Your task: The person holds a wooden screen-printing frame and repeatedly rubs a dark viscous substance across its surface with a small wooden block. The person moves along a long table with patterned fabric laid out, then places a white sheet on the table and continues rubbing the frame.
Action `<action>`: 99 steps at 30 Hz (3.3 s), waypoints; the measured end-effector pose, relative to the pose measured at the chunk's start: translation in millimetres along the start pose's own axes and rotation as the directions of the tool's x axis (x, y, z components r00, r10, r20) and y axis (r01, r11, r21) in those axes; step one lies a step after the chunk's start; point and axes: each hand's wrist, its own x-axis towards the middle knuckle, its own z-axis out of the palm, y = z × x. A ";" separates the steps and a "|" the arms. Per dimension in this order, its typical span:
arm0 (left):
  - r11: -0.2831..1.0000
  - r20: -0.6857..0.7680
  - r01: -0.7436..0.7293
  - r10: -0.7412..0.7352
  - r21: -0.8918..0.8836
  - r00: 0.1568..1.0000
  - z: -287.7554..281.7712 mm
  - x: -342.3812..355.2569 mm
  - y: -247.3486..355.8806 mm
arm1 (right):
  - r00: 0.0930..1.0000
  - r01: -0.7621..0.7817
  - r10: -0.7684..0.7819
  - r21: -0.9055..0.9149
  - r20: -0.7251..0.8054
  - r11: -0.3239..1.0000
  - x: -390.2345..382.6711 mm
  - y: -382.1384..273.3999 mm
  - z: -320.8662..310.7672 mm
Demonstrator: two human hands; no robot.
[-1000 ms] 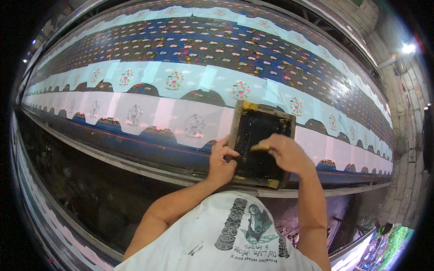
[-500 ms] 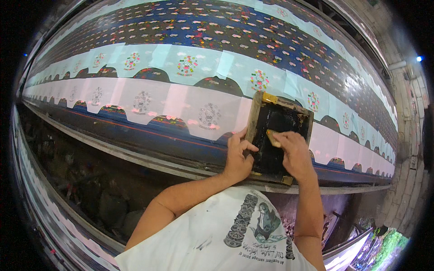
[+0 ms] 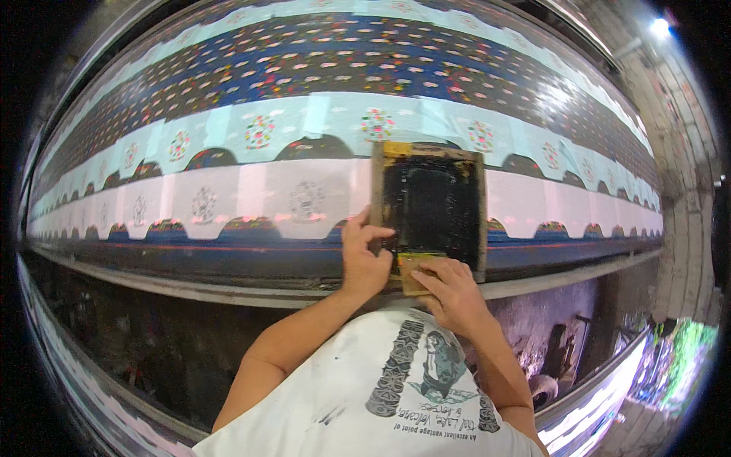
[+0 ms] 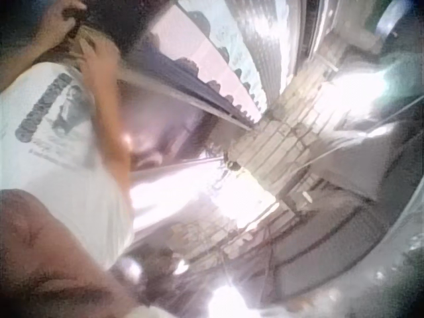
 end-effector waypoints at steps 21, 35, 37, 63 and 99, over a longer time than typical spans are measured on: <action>0.977 -0.050 -0.081 0.073 -0.196 0.996 220.7 -28.6 72.1 | 0.769 -0.274 0.387 0.285 -0.509 0.919 -185.9 207.0 -95.1; 0.973 0.000 0.079 -0.081 -0.218 0.997 261.2 -34.9 82.8 | 0.974 0.054 -0.077 -0.113 -0.215 0.992 -171.1 204.5 -127.3; 0.978 0.001 0.096 -0.098 -0.187 0.995 261.9 -35.1 85.8 | 0.987 0.073 -0.096 -0.175 -0.129 0.982 -157.5 199.3 -132.4; 0.729 0.303 -0.397 0.267 0.557 0.915 222.1 -2.4 127.5 | 1.000 0.012 -0.009 -0.229 0.014 0.973 -20.7 278.5 -176.5; 0.981 -0.070 -0.013 0.000 -0.195 0.998 480.7 -63.5 152.3 | 0.841 -0.195 0.312 0.290 -0.442 0.937 -337.2 418.4 -245.8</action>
